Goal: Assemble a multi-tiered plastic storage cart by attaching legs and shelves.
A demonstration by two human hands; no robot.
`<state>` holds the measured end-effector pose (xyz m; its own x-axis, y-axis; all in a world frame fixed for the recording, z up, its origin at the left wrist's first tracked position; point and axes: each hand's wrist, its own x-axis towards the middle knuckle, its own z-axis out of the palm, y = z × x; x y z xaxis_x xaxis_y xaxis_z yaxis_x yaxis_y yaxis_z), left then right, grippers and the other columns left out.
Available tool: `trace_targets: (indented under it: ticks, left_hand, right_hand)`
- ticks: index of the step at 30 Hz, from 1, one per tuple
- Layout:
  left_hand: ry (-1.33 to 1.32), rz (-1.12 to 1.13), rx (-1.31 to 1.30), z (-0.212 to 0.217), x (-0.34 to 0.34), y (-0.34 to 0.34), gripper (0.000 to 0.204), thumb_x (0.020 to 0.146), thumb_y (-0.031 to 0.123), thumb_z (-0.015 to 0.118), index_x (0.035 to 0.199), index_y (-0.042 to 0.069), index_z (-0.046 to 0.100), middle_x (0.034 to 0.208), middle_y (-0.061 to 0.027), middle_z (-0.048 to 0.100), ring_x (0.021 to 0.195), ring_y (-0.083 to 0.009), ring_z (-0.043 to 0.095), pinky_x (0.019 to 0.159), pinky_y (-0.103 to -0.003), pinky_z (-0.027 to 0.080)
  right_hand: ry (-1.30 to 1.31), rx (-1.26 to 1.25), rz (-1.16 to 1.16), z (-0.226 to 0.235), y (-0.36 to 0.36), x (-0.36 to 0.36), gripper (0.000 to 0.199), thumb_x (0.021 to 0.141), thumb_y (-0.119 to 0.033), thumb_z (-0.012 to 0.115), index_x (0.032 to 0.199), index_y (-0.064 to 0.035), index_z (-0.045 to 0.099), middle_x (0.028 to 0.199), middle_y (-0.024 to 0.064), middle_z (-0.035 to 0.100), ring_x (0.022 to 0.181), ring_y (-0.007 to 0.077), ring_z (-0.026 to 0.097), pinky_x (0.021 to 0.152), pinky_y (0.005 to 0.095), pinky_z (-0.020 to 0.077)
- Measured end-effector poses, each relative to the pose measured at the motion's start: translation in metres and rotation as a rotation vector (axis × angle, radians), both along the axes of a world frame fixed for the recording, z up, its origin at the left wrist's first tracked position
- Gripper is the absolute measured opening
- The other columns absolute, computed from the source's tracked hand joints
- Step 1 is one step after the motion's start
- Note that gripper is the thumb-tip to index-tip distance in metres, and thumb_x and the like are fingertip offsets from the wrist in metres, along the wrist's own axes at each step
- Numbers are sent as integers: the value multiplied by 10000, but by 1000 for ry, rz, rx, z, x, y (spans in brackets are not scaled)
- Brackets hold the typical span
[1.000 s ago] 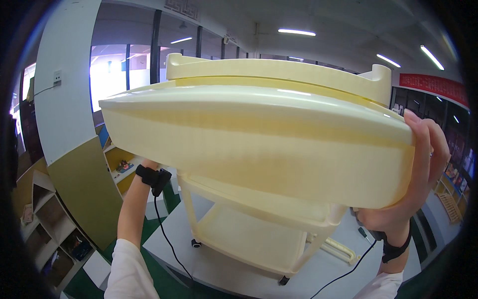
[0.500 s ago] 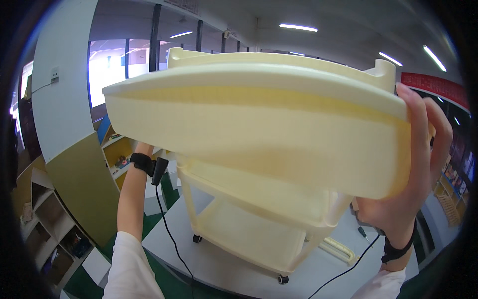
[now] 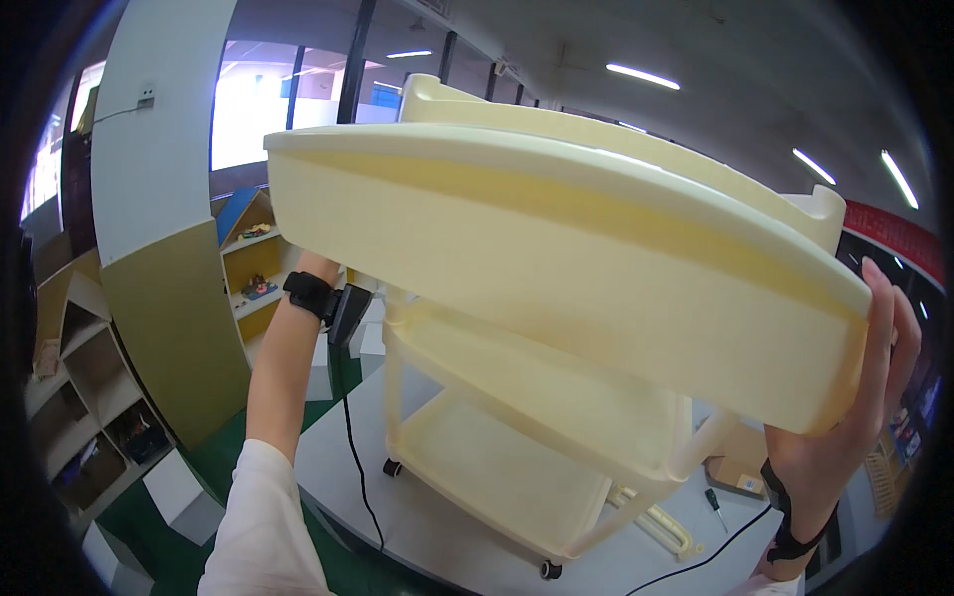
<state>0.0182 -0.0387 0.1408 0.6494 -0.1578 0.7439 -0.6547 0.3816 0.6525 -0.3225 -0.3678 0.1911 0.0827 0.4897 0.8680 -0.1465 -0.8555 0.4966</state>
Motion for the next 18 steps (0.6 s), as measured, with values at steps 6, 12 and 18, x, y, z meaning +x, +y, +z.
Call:
trace_targets:
  ticks: [6, 12, 18]
  left_hand:
    - [4, 29, 224, 9, -14, -2, 439, 751, 330, 540, 1096, 78, 438, 1037, -47, 468, 956, -139, 422, 836, -318, 326]
    - [-125, 148, 80, 14, -18, -25, 476, 800, 345, 452, 1154, 49, 334, 1074, -58, 449, 979, -149, 403, 817, -282, 336]
    - [-51, -178, -87, 18, -35, -28, 808, 706, 681, 269, 1232, 71, 198, 1128, -94, 423, 1086, -188, 357, 880, -355, 276]
  right_hand:
    - [22, 28, -58, 0, 2, 11, 696, 568, -170, 696, 1179, -88, 375, 1120, 132, 375, 1052, 264, 383, 810, 351, 412]
    - [-2, 65, 33, 0, -3, 35, 725, 501, -28, 652, 1173, -113, 392, 1095, 122, 372, 986, 281, 405, 834, 381, 377]
    - [-15, 88, -83, 1, -15, 41, 730, 491, -26, 646, 1171, -115, 396, 1043, 121, 411, 972, 276, 411, 806, 363, 384]
